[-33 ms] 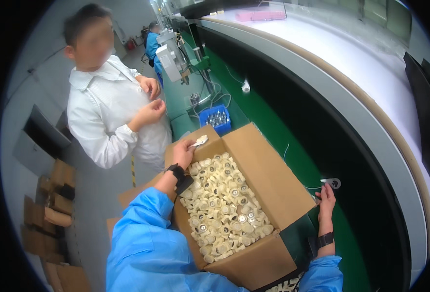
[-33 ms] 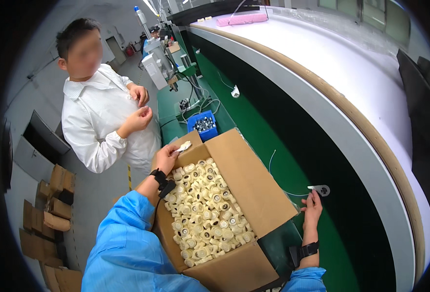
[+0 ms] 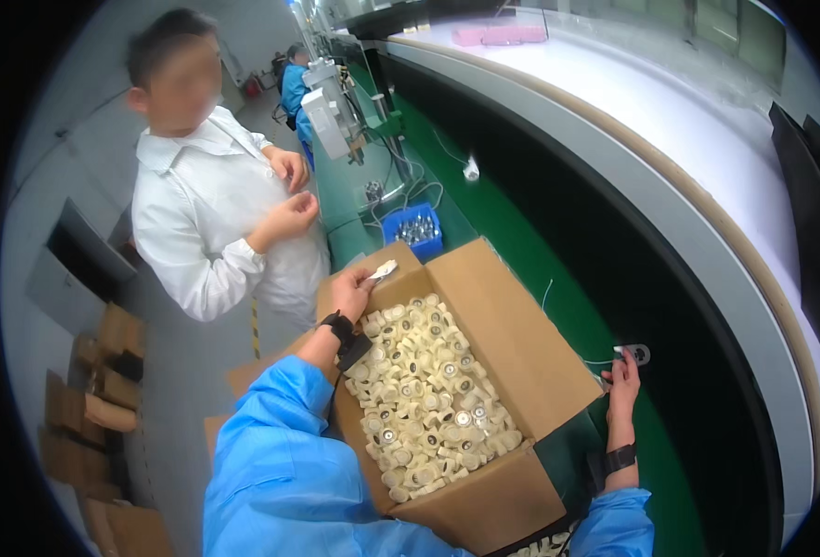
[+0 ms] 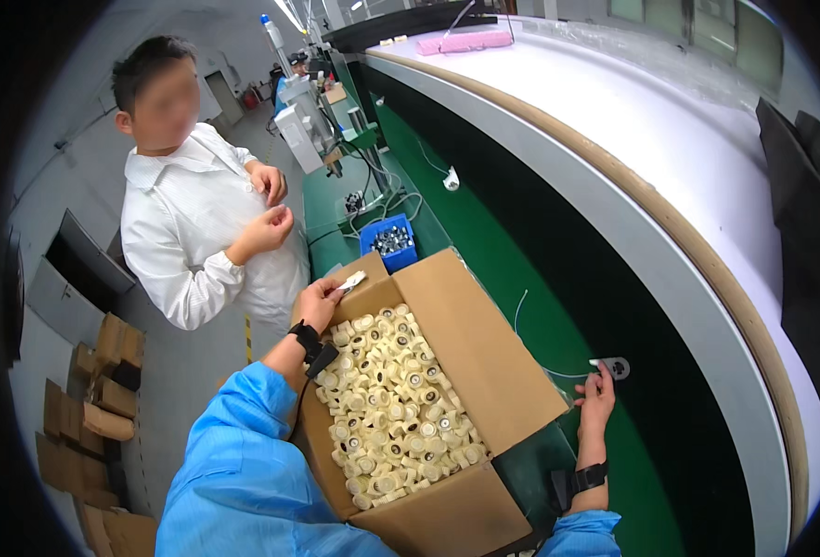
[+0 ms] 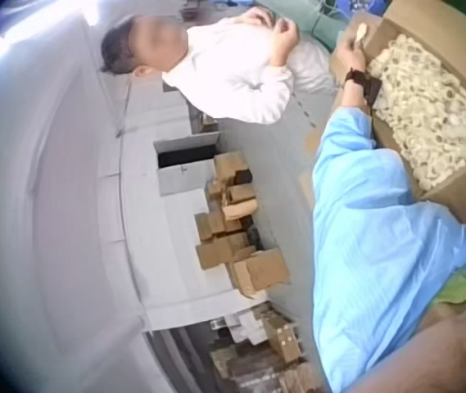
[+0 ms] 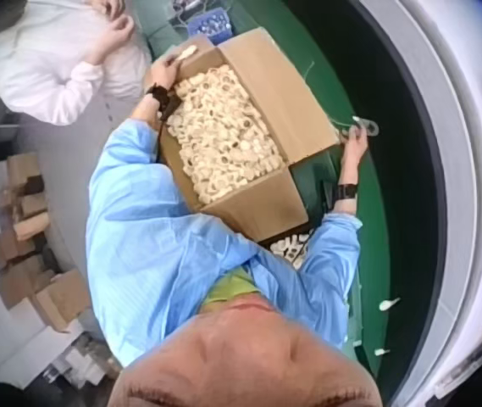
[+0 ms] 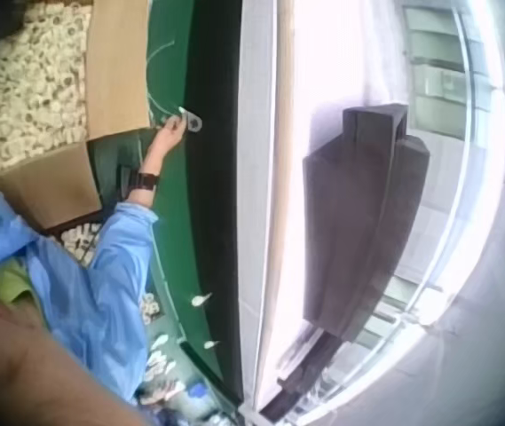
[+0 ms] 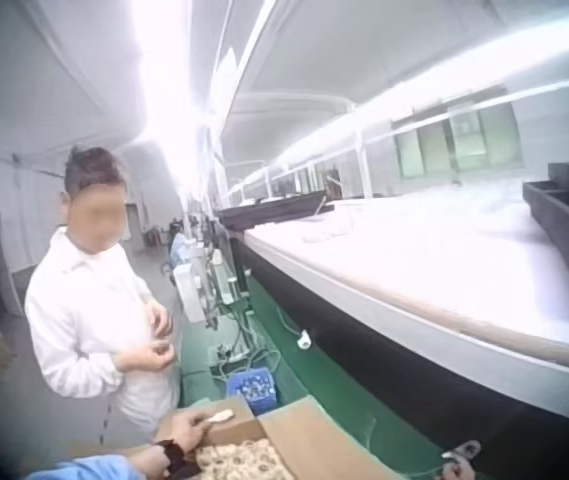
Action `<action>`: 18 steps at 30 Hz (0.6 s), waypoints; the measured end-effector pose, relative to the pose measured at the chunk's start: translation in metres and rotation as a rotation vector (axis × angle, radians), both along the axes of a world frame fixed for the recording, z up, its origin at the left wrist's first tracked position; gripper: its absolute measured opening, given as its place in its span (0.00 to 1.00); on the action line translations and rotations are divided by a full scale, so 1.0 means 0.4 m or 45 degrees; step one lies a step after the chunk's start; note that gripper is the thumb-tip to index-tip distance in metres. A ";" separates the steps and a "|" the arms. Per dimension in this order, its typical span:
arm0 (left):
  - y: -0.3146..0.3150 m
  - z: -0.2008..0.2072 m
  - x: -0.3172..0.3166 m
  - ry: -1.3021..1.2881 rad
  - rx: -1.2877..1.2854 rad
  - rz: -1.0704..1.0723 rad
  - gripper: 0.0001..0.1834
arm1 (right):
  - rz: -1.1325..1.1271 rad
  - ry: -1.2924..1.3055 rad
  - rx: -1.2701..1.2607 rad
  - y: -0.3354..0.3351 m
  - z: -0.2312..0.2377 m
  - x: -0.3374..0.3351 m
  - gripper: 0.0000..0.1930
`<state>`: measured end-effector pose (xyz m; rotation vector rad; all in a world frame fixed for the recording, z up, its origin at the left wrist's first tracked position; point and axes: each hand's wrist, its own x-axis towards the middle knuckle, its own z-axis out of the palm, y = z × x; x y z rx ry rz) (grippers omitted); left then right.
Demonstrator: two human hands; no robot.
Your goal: Manually assemble and sort small electronic or plastic components at a factory workstation.
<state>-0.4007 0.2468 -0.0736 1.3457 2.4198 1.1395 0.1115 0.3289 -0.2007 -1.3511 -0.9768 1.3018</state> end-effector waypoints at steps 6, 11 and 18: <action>-0.013 0.023 -0.154 -0.314 0.492 0.183 0.10 | -0.153 0.308 -0.166 0.033 0.015 0.025 0.27; -0.060 0.085 -0.211 -0.104 0.594 0.315 0.09 | -0.231 0.148 -0.182 0.087 -0.026 0.086 0.22; -0.114 0.117 -0.174 -0.066 0.651 0.352 0.07 | -0.340 -0.140 -0.091 0.001 0.019 0.105 0.11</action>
